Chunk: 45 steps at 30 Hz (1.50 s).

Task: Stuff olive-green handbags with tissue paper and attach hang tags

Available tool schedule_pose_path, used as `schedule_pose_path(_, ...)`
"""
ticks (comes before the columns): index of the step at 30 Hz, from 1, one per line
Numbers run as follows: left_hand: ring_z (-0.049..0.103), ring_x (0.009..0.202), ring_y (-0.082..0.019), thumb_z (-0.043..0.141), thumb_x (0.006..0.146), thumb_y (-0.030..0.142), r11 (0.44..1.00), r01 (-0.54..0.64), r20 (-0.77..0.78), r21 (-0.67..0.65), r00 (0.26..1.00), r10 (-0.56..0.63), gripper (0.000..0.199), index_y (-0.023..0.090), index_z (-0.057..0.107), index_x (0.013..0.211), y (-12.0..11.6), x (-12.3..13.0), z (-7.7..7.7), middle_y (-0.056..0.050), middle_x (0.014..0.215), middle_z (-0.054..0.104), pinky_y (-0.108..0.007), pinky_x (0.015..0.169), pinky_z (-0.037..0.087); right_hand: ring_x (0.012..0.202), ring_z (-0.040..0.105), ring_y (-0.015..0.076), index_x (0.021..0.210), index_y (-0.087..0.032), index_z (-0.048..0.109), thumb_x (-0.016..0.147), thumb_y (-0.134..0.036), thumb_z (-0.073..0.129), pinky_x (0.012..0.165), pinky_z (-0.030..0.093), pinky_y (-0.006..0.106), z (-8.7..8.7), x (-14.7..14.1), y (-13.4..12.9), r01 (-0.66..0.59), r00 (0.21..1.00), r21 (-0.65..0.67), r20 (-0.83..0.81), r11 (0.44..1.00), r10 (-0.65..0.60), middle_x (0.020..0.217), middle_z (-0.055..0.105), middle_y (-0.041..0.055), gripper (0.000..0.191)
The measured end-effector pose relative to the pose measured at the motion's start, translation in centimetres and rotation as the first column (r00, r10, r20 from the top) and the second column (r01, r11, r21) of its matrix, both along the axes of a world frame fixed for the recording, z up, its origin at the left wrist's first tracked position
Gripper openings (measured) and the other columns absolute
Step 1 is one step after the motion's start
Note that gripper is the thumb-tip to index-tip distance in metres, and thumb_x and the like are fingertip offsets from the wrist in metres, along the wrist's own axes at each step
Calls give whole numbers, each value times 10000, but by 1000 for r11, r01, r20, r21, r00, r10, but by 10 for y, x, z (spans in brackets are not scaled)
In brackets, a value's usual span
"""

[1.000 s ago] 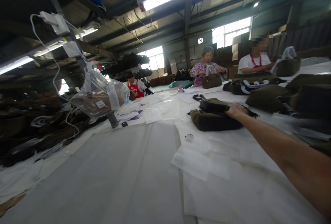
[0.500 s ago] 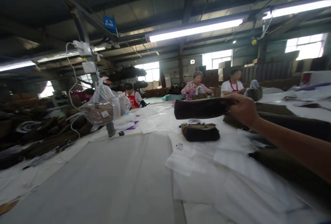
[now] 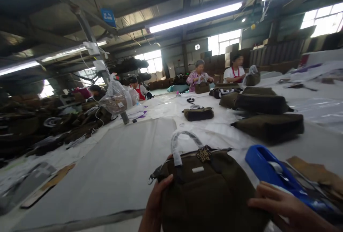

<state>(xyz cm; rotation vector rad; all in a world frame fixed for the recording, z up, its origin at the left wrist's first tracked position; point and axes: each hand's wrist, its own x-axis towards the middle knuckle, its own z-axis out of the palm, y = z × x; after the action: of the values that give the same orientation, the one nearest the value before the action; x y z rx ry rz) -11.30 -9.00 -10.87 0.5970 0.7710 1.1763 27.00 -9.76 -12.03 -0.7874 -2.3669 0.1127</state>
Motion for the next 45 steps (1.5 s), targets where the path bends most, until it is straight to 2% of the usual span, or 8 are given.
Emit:
schedule_pose_path(7, 569, 1350, -359, 894, 731, 347, 900, 77, -566, 428, 799, 201, 596, 254, 723, 1294, -36, -7, -8, -87, 1389, 679, -453, 1189, 425, 1134, 728, 237, 1302, -336, 664, 958, -330, 640, 980, 612, 347, 19, -23, -7, 338, 899, -18, -292, 941, -328, 1258, 740, 36, 345)
schedule_pose_path(13, 599, 1323, -361, 863, 767, 283, 826, 331, -687, 456, 721, 91, 565, 258, 714, 1312, -48, 2, 11, -104, 1398, 674, -480, 1179, 432, 1128, 709, 276, 1291, -248, 645, 939, -370, 647, 1003, 583, 469, 18, -69, 11, 299, 797, -253, -465, 920, -387, 1213, 739, 89, 373)
schedule_pose_path(21, 556, 1356, -423, 923, 661, 307, 856, 395, -687, 333, 724, -67, 604, 221, 763, 1238, -57, 17, 39, -147, 1454, 619, -522, 1177, 406, 905, 731, 260, 1121, -220, 606, 815, -472, 720, 822, 615, 434, 17, -74, 22, 268, 570, -458, -634, 848, -523, 1041, 728, 85, 412)
schedule_pose_path(26, 466, 1430, -432, 919, 637, 554, 793, 486, -546, 367, 803, -239, 901, 299, 611, 1443, -60, 15, 43, -129, 1535, 546, -526, 1211, 343, 845, 724, 229, 1065, -231, 633, 845, -440, 686, 776, 593, 379, 24, -73, 30, 267, 598, -460, -610, 847, -520, 960, 748, 52, 308)
schedule_pose_path(30, 317, 1517, -430, 770, 659, 783, 752, 548, -526, 367, 789, -318, 1137, 339, 325, 1606, -52, 21, 75, -128, 1673, 325, -544, 1235, 275, 741, 711, 207, 972, -232, 651, 878, -420, 632, 725, 578, 343, 25, -66, 25, 319, 608, -408, -604, 855, -515, 855, 748, 33, 211)
schedule_pose_path(37, 441, 1460, -379, 798, 764, 641, 733, 614, -836, 293, 536, -114, 1093, 324, 223, 1638, -44, 82, 147, -114, 1578, 496, -512, 1221, 304, 733, 739, 234, 1099, -239, 588, 876, -399, 596, 696, 563, 350, 27, -61, 18, 361, 608, -413, -575, 836, -547, 867, 778, 43, 274)
schedule_pose_path(41, 709, 957, -252, 709, 903, 359, 788, 513, -911, 342, 388, 143, 671, 237, 503, 1530, -23, 109, 142, -77, 1096, 751, -384, 941, 536, 761, 758, 224, 1138, -253, 581, 909, -382, 631, 696, 579, 322, 31, -53, 8, 310, 613, -416, -600, 855, -514, 850, 785, 16, 267)
schedule_pose_path(45, 645, 761, -175, 695, 900, 368, 830, 335, -820, 445, 526, 227, 504, 164, 664, 1360, -2, 98, 128, -33, 822, 698, -261, 710, 517, 918, 767, 206, 1072, -295, 653, 908, -342, 708, 817, 607, 290, 23, -36, -27, 285, 662, -259, -644, 923, -385, 1005, 784, 3, 179)
